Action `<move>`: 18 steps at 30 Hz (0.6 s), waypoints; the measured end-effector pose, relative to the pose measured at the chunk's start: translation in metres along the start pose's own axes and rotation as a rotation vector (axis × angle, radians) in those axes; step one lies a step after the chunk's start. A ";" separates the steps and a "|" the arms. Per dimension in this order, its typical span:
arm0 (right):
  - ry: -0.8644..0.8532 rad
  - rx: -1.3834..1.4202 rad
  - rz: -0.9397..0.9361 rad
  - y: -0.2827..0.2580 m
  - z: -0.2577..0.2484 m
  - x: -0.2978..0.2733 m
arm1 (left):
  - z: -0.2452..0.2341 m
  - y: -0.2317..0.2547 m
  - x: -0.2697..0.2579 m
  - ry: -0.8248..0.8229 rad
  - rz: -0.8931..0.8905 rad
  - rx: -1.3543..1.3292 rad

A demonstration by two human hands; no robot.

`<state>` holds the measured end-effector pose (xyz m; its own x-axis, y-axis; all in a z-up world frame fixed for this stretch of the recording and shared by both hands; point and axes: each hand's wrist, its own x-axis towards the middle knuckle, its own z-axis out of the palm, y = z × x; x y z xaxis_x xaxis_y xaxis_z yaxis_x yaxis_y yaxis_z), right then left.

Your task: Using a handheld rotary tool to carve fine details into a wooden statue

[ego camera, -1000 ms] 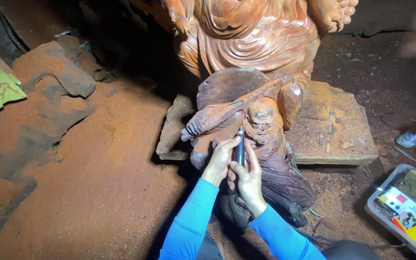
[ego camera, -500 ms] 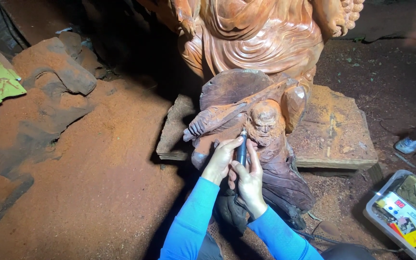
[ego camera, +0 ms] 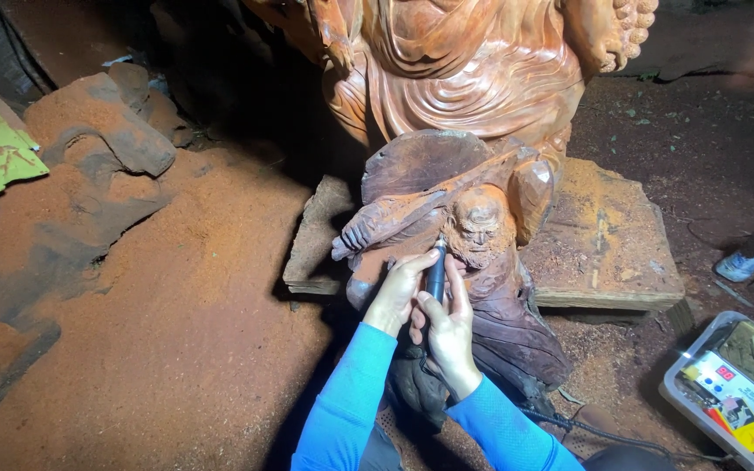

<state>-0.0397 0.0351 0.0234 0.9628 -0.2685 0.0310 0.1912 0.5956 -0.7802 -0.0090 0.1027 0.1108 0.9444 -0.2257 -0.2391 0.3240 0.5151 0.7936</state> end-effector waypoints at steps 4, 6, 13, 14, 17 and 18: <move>0.002 0.009 0.014 -0.004 0.005 0.000 | 0.001 0.004 -0.004 0.001 -0.012 -0.005; 0.007 0.025 0.016 -0.005 0.009 -0.001 | 0.004 0.006 -0.006 0.005 -0.010 -0.010; 0.001 0.012 0.002 -0.005 0.009 -0.003 | 0.004 0.005 -0.008 0.001 -0.002 0.010; 0.000 0.012 0.004 -0.004 0.009 -0.003 | 0.005 0.007 -0.008 0.003 -0.001 0.011; 0.009 -0.007 -0.007 -0.008 0.009 -0.007 | 0.008 0.008 -0.008 0.001 -0.004 -0.007; 0.003 0.004 -0.003 -0.013 0.012 -0.009 | 0.009 0.007 -0.008 0.011 -0.009 0.001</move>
